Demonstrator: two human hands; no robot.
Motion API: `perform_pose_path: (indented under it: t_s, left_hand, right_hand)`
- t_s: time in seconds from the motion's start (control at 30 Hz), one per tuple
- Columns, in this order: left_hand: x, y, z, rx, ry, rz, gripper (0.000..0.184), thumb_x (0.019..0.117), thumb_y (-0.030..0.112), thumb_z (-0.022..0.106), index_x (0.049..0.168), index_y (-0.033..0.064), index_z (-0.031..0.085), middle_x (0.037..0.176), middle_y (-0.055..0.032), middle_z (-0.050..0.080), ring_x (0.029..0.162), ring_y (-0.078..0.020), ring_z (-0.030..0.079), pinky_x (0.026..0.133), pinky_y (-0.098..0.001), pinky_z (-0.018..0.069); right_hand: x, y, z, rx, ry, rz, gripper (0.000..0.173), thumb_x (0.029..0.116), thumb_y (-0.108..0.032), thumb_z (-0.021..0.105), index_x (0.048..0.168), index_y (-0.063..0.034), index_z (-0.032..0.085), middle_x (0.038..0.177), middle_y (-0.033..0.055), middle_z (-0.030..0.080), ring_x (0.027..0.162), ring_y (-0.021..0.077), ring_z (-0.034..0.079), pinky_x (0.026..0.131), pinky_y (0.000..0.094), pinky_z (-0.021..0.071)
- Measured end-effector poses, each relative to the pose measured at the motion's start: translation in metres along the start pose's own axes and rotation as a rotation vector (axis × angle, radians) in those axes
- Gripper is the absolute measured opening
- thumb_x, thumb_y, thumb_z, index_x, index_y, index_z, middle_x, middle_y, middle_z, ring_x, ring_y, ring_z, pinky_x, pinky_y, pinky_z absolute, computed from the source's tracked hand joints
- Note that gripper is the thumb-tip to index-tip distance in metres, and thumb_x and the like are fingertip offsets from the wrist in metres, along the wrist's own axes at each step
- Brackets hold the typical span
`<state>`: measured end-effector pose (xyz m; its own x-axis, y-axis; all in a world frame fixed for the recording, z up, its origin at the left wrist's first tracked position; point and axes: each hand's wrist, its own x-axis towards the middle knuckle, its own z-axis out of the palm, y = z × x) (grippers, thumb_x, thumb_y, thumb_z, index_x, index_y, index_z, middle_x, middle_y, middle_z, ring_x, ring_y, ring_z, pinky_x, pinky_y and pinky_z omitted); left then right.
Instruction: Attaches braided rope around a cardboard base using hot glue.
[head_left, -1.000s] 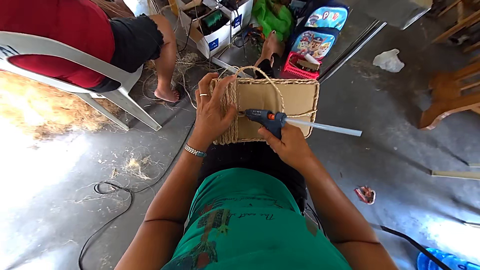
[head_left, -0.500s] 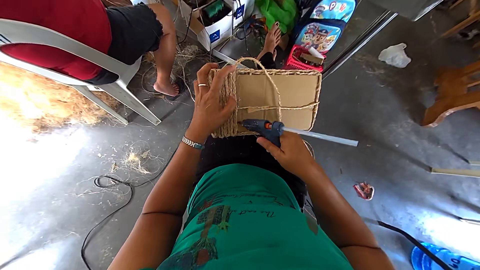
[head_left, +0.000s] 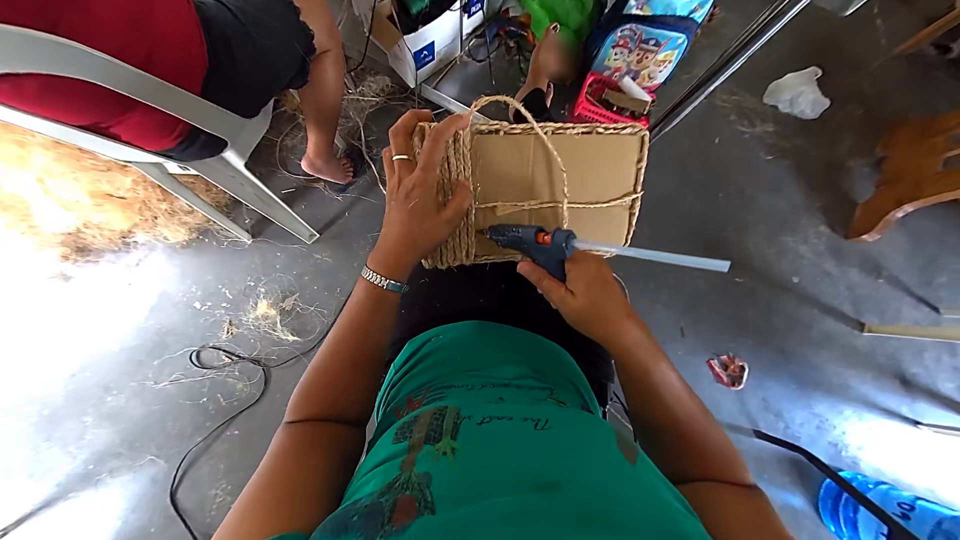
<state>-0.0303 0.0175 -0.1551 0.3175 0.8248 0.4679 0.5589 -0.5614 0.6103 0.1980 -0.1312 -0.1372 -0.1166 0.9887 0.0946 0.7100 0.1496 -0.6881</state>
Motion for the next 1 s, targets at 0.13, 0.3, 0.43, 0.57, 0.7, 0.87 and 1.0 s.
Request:
perform_pose_path:
  t_s: [0.13, 0.3, 0.43, 0.57, 0.7, 0.87, 1.0]
  left_hand:
    - [-0.003, -0.001, -0.001, 0.009, 0.005, 0.009, 0.061, 0.0915, 0.038, 0.063, 0.15, 0.0289, 0.05, 0.157, -0.0174, 0.034, 0.137, -0.0374, 0.04, 0.107, -0.0539, 0.0394]
    - [0.001, -0.003, -0.002, -0.006, 0.0, -0.006, 0.061, 0.0913, 0.036, 0.063, 0.15, 0.0297, 0.05, 0.157, -0.0173, 0.034, 0.136, -0.0367, 0.04, 0.106, -0.0537, 0.0394]
    - [0.002, -0.002, -0.001, 0.019, 0.001, -0.012, 0.061, 0.0911, 0.036, 0.062, 0.151, 0.0302, 0.05, 0.157, -0.0173, 0.034, 0.134, -0.0373, 0.041, 0.103, -0.054, 0.0408]
    - [0.0, 0.001, 0.0, 0.014, 0.007, -0.007, 0.06, 0.0913, 0.036, 0.062, 0.15, 0.0305, 0.05, 0.157, -0.0173, 0.034, 0.135, -0.0373, 0.04, 0.105, -0.0535, 0.0403]
    - [0.001, 0.0, -0.002, 0.017, -0.002, -0.013, 0.061, 0.0913, 0.036, 0.063, 0.15, 0.0301, 0.05, 0.157, -0.0171, 0.034, 0.137, -0.0376, 0.04, 0.106, -0.0542, 0.0401]
    - [0.003, -0.001, -0.002, 0.032, -0.003, -0.008, 0.061, 0.0907, 0.034, 0.062, 0.15, 0.0295, 0.05, 0.157, -0.0189, 0.034, 0.134, -0.0399, 0.041, 0.102, -0.0557, 0.0415]
    - [0.003, 0.0, -0.001, 0.037, 0.0, 0.002, 0.062, 0.0904, 0.034, 0.062, 0.151, 0.028, 0.05, 0.157, -0.0198, 0.034, 0.132, -0.0406, 0.043, 0.1, -0.056, 0.0424]
  right_hand:
    - [0.014, -0.005, -0.005, -0.018, 0.037, -0.03, 0.039, 0.1063, -0.044, 0.054, 0.112, -0.0073, 0.065, 0.076, 0.0057, 0.065, 0.06, 0.0149, 0.064, 0.056, 0.0356, 0.0567]
    - [-0.003, -0.002, 0.002, -0.02, -0.012, -0.006, 0.041, 0.1046, -0.048, 0.055, 0.113, -0.01, 0.066, 0.08, 0.0034, 0.066, 0.066, 0.0136, 0.066, 0.06, 0.0373, 0.058]
    - [-0.015, 0.001, 0.002, -0.026, -0.053, 0.01, 0.044, 0.1039, -0.05, 0.055, 0.119, -0.0101, 0.065, 0.086, 0.0038, 0.068, 0.07, 0.0126, 0.067, 0.066, 0.0367, 0.0593]
    - [-0.005, 0.002, -0.001, -0.06, 0.029, -0.036, 0.041, 0.1044, -0.047, 0.056, 0.114, -0.0081, 0.067, 0.09, 0.0064, 0.069, 0.079, 0.0154, 0.069, 0.071, 0.0397, 0.0591]
    - [-0.007, 0.003, -0.004, -0.069, -0.018, -0.013, 0.045, 0.1042, -0.051, 0.054, 0.115, -0.0093, 0.066, 0.085, 0.0056, 0.068, 0.073, 0.0156, 0.068, 0.066, 0.0406, 0.059]
    - [-0.02, 0.001, -0.001, -0.049, -0.063, 0.008, 0.044, 0.1039, -0.049, 0.055, 0.118, -0.0089, 0.066, 0.087, 0.005, 0.069, 0.072, 0.0138, 0.067, 0.067, 0.0374, 0.0592]
    - [-0.016, -0.002, 0.003, -0.055, -0.061, -0.011, 0.044, 0.1038, -0.05, 0.055, 0.121, -0.0101, 0.065, 0.095, 0.0046, 0.071, 0.084, 0.0127, 0.07, 0.076, 0.0369, 0.0597]
